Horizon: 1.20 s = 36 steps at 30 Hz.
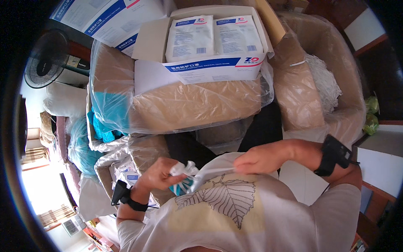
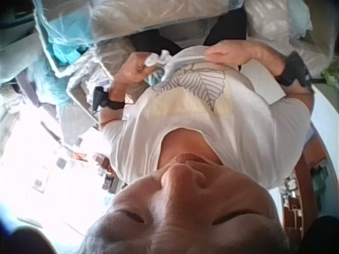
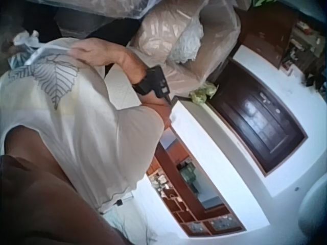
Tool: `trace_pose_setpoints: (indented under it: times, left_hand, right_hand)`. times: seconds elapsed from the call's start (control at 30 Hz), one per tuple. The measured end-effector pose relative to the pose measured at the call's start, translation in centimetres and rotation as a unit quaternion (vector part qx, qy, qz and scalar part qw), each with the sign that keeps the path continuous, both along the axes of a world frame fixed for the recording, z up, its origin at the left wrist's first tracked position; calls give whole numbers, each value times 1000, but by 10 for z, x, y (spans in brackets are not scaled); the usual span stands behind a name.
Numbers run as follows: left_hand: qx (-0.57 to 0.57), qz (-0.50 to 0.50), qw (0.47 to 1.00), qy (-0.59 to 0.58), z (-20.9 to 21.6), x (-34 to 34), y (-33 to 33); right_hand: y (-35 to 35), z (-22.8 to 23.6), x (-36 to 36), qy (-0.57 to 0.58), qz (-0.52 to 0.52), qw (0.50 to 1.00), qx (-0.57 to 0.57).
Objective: Unpacking individual medical masks from plastic pouches and inspecting them.
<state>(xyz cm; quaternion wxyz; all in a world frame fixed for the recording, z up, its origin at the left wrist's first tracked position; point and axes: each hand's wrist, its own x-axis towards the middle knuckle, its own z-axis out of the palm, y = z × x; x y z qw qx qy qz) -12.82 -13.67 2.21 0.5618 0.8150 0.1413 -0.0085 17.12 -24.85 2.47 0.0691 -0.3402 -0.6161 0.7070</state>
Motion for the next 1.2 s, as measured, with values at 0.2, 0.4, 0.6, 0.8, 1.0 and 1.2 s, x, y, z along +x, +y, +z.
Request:
trace_pose_setpoints:
  times: [0.2,0.4,0.6,0.8,1.0,1.2]
  left_hand:
    - [-140,480,866,-26,-44,-51,35]
    - [-135,500,847,-118,-66,-11,42]
    - [-57,499,844,-189,-51,14,39]
    - [90,507,848,-129,-54,20,35]
    - [105,537,816,-187,-35,44,24]
    - [37,569,804,-168,-50,35,24]
  right_hand:
    - [-27,-97,37,-4,-349,892,-287]
    - [23,-217,-42,12,-447,837,-316]
    - [42,-197,-60,-147,-336,924,105]
    - [57,-70,-76,-13,-339,864,372]
    - [62,-49,-92,5,-214,975,63]
    - [56,-59,-113,176,-315,932,-35]
